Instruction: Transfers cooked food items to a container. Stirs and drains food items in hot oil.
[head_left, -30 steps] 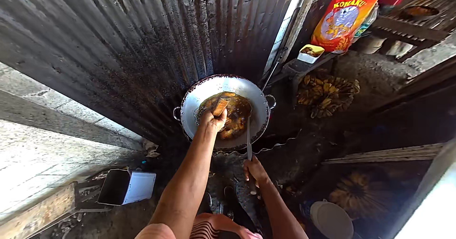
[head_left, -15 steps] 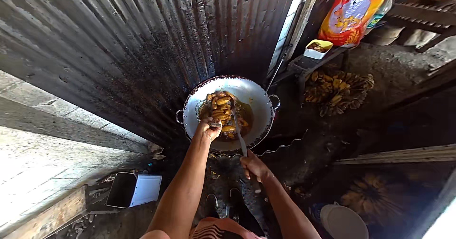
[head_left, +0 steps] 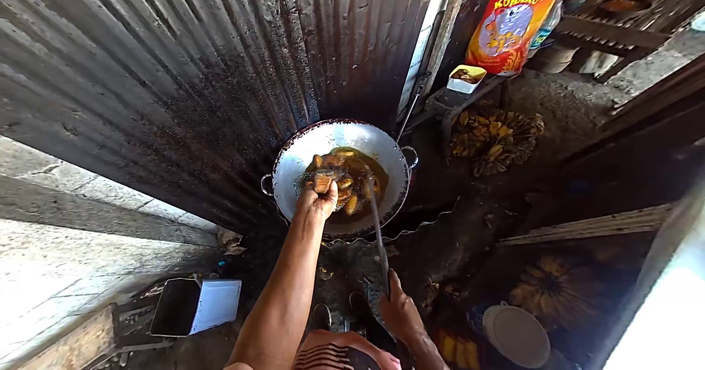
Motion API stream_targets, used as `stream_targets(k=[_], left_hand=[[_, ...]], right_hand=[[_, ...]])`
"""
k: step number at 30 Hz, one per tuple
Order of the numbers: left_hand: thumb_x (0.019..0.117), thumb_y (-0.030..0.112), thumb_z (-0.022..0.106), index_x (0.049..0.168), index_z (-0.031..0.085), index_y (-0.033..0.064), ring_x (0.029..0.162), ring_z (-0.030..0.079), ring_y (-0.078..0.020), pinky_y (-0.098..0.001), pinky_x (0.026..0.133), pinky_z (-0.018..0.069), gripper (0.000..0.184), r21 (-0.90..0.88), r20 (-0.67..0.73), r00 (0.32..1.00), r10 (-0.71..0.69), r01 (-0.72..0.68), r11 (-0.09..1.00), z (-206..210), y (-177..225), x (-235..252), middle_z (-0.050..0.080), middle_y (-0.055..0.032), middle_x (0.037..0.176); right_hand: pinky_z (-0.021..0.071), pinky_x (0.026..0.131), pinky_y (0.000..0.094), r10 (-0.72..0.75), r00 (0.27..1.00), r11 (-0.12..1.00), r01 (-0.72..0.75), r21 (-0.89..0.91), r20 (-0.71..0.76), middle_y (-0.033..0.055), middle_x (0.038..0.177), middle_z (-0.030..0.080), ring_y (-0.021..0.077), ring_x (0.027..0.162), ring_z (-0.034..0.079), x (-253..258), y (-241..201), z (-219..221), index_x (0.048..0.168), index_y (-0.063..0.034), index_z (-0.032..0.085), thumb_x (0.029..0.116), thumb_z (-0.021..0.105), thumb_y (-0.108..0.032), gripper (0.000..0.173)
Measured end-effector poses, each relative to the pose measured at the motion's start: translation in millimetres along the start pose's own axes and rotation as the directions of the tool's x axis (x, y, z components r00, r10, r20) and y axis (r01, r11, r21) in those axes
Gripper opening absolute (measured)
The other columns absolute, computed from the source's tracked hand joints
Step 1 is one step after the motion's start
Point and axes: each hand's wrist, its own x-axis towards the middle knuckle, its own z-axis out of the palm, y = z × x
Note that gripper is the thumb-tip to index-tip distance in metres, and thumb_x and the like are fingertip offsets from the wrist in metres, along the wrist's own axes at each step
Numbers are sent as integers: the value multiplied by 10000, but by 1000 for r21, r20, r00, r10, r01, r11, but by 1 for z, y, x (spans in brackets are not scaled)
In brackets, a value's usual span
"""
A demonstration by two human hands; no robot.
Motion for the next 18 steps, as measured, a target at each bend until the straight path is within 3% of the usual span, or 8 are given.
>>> stream_targets(k=[2, 4, 6, 8, 10, 13, 18], left_hand=[[1067, 251, 425, 1026, 486, 101, 596, 571, -142, -239, 543, 539, 167, -28, -5, 1000, -1, 1, 1000, 5, 3, -1, 517, -61, 765], [1068, 250, 424, 1016, 491, 102, 590, 562, -131, -222, 533, 528, 170, -45, -7, 1000, -3, 3, 999, 9, 4, -1, 516, -56, 764], [1067, 255, 423, 1008, 484, 106, 586, 557, -121, -210, 522, 521, 172, -60, 6, 1000, -8, 9, 998, 11, 5, 0, 516, -54, 772], [1067, 256, 421, 998, 478, 112, 577, 552, -117, -205, 508, 514, 169, -65, 16, 1000, -8, 10, 998, 14, 6, 3, 515, -52, 766], [1070, 262, 416, 1011, 480, 110, 592, 564, -119, -207, 518, 520, 175, -76, 31, 999, -13, 15, 997, 17, 8, 6, 525, -57, 784], [1067, 259, 405, 1012, 484, 103, 580, 571, -121, -212, 499, 524, 183, -64, 24, 999, -27, 28, 998, 23, 14, 11, 533, -63, 779], [1080, 305, 404, 1021, 488, 105, 584, 580, -139, -229, 491, 524, 224, 44, 20, 999, -29, 28, 999, 19, 24, 25, 546, -74, 795]], right_hand=[[583, 830, 551, 71, 997, 994, -68, 84, -25, 218, 1078, 714, 359, 915, 732, 12, -4, 2, 1661, -199, 83, 1047, 492, -214, 738], [562, 593, 449, 58, 998, 939, -53, 340, -6, 186, 914, 639, 273, 625, 644, 20, -4, 4, 1645, -164, 144, 1058, 486, -166, 679], [485, 405, 345, -30, 998, 712, -22, 702, 61, 82, 685, 474, 178, 431, 493, 26, -3, 6, 1547, -118, 268, 1064, 468, -111, 522], [479, 364, 316, -124, 979, 459, -88, 884, 161, 21, 583, 414, 142, 380, 458, 40, -7, 0, 1308, -88, 377, 1061, 423, -97, 251], [472, 374, 291, -204, 946, 353, -169, 920, 252, -5, 568, 395, 120, 383, 444, 65, -11, -6, 1183, -103, 407, 1083, 380, -131, 107], [463, 380, 276, -287, 914, 343, -181, 922, 286, -23, 573, 391, 103, 389, 438, 108, -21, -15, 1185, -121, 420, 1087, 366, -147, 114], [453, 388, 262, -362, 872, 476, -131, 870, 330, -37, 595, 400, 89, 404, 431, 165, -55, -42, 1187, -164, 398, 1083, 368, -170, 108]])
